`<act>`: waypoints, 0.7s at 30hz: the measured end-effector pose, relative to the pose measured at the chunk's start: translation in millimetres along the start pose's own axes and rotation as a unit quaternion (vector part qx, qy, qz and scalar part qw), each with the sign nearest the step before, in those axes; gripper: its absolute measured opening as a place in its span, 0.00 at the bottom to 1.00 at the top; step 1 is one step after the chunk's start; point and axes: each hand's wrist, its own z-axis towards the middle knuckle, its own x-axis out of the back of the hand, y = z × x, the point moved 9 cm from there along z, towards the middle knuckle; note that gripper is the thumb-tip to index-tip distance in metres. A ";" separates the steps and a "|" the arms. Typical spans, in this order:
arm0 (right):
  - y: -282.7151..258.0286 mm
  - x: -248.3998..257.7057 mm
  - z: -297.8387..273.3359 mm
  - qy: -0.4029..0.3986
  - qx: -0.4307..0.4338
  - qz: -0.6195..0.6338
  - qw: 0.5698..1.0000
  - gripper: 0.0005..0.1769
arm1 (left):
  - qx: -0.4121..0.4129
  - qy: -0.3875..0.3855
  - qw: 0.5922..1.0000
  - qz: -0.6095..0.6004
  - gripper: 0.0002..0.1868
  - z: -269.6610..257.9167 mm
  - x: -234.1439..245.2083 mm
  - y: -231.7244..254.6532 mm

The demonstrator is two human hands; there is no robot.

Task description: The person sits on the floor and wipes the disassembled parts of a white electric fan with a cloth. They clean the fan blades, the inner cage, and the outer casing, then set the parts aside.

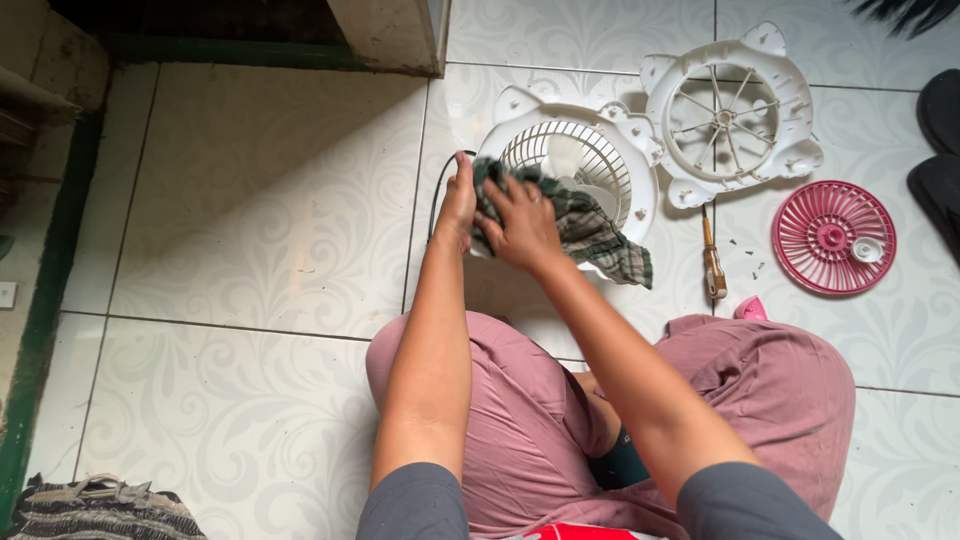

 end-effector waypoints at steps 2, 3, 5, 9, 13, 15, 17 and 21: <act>-1.7 -9.4 -14.0 -0.053 -0.032 0.004 0.998 0.25 | -0.026 0.032 0.998 0.039 0.27 -0.1 5.8 0.9; 1.4 -9.7 -21.9 -0.093 -0.047 0.019 0.994 0.24 | -0.038 0.048 0.996 0.058 0.25 -0.6 8.9 0.2; 6.6 -3.4 -38.6 -0.154 -0.070 0.030 0.985 0.22 | -0.015 0.076 0.992 0.100 0.18 -1.4 13.3 -8.4; 23.9 19.1 -51.5 -0.211 -0.071 0.033 0.974 0.20 | -0.014 0.051 0.992 0.111 0.11 -6.6 7.6 -7.0; 70.0 10.6 -56.9 -0.274 -0.163 0.043 0.947 0.19 | -0.084 0.008 0.975 0.205 0.12 -26.8 -3.5 13.8; 108.7 19.9 -45.4 -0.179 -0.252 0.137 0.941 0.18 | -0.086 -0.027 0.971 0.220 0.15 -34.2 -11.6 21.7; 145.8 27.4 -34.3 -0.040 -0.328 0.332 0.884 0.17 | -0.052 -0.064 0.983 0.164 0.19 -37.5 -20.7 23.6; 162.7 51.0 -12.8 0.228 -0.239 0.552 0.766 0.16 | -0.005 -0.056 0.986 0.157 0.21 -41.3 -19.9 23.7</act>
